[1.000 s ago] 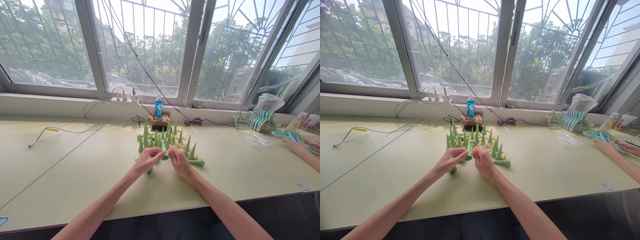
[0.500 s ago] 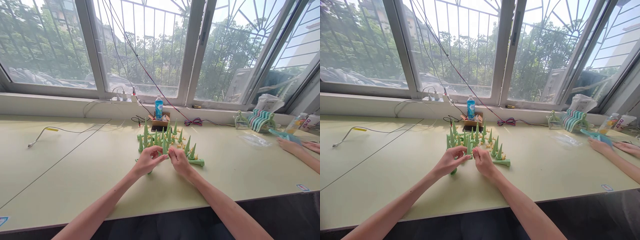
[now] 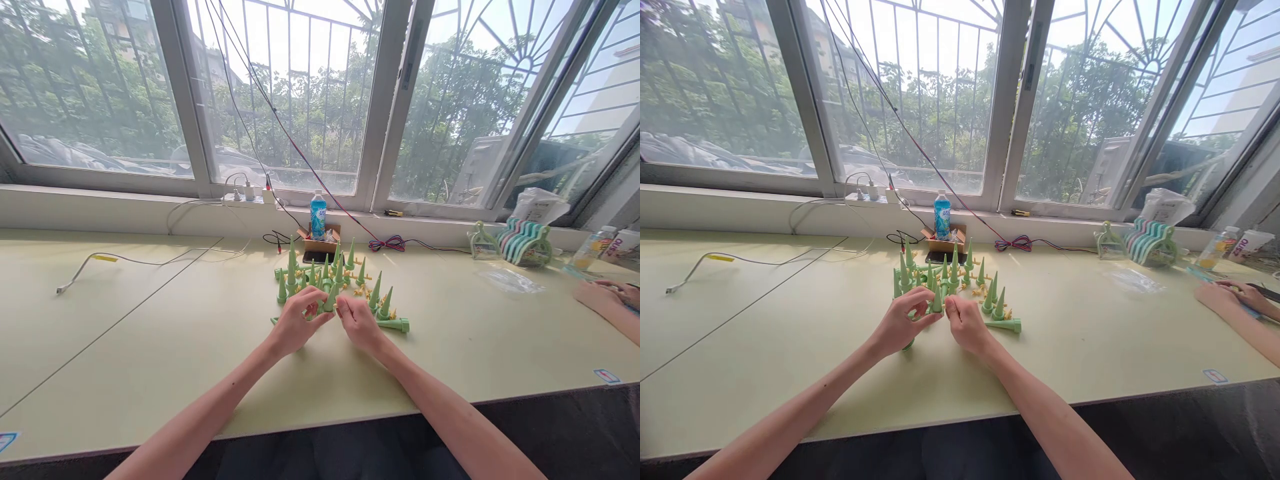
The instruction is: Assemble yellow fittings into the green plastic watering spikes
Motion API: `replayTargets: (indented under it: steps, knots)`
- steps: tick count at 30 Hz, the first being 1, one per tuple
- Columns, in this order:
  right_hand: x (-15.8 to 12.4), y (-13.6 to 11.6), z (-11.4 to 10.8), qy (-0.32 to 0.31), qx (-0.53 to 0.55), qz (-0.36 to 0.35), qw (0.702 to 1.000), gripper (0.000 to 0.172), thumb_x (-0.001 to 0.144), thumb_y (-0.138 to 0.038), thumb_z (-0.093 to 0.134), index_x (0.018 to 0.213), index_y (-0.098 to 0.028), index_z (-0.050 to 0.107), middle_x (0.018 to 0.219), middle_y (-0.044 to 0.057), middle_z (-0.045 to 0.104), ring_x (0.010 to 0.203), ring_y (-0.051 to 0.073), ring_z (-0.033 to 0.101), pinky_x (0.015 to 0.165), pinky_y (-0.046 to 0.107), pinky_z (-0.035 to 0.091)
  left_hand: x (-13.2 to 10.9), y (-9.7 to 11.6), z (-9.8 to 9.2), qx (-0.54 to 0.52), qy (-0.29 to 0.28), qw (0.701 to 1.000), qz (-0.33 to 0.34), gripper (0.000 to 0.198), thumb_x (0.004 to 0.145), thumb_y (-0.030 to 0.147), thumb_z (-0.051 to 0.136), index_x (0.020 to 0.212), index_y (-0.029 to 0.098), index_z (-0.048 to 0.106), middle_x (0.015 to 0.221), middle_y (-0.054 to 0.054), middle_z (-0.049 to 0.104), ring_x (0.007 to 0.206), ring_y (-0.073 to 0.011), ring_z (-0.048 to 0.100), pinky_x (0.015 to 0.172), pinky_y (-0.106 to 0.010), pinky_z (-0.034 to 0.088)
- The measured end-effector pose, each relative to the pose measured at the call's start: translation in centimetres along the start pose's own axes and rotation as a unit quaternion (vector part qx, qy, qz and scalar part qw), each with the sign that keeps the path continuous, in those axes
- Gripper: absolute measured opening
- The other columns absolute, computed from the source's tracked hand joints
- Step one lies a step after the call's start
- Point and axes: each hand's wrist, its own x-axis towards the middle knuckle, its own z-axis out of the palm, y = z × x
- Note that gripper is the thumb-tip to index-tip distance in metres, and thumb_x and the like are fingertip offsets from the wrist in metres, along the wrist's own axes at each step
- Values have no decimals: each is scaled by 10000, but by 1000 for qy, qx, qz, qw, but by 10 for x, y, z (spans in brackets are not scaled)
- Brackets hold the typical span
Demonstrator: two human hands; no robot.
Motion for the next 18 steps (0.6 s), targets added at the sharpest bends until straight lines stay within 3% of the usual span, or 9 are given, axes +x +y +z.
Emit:
replayTargets:
  steps: [9, 13, 18]
  knots:
    - [2, -2, 0, 45, -16, 18, 999, 404, 1003, -405, 305, 657, -207, 373, 576, -32, 406, 511, 114, 361, 516, 251, 285, 1, 10, 0, -12, 35, 999, -20, 216, 883, 391, 585, 966, 192, 608, 851, -13, 594, 634, -109, 493, 612, -237, 432]
    - [1, -2, -1, 59, -35, 8, 998, 391, 1006, -391, 303, 674, -204, 390, 602, -23, 437, 530, 118, 392, 534, 247, 304, 1, 9, -2, -51, 58, 993, -93, 406, 934, 487, 473, 730, 160, 603, 625, 8, 563, 544, -106, 482, 532, -222, 384]
    - [0, -4, -2, 43, -45, -23, 998, 371, 1011, -370, 303, 697, -202, 406, 613, -24, 437, 538, 118, 391, 544, 242, 311, 3, 4, -1, -91, 2, 979, -185, 707, 940, 605, 341, 462, 147, 589, 390, -8, 494, 407, -102, 458, 502, -233, 377]
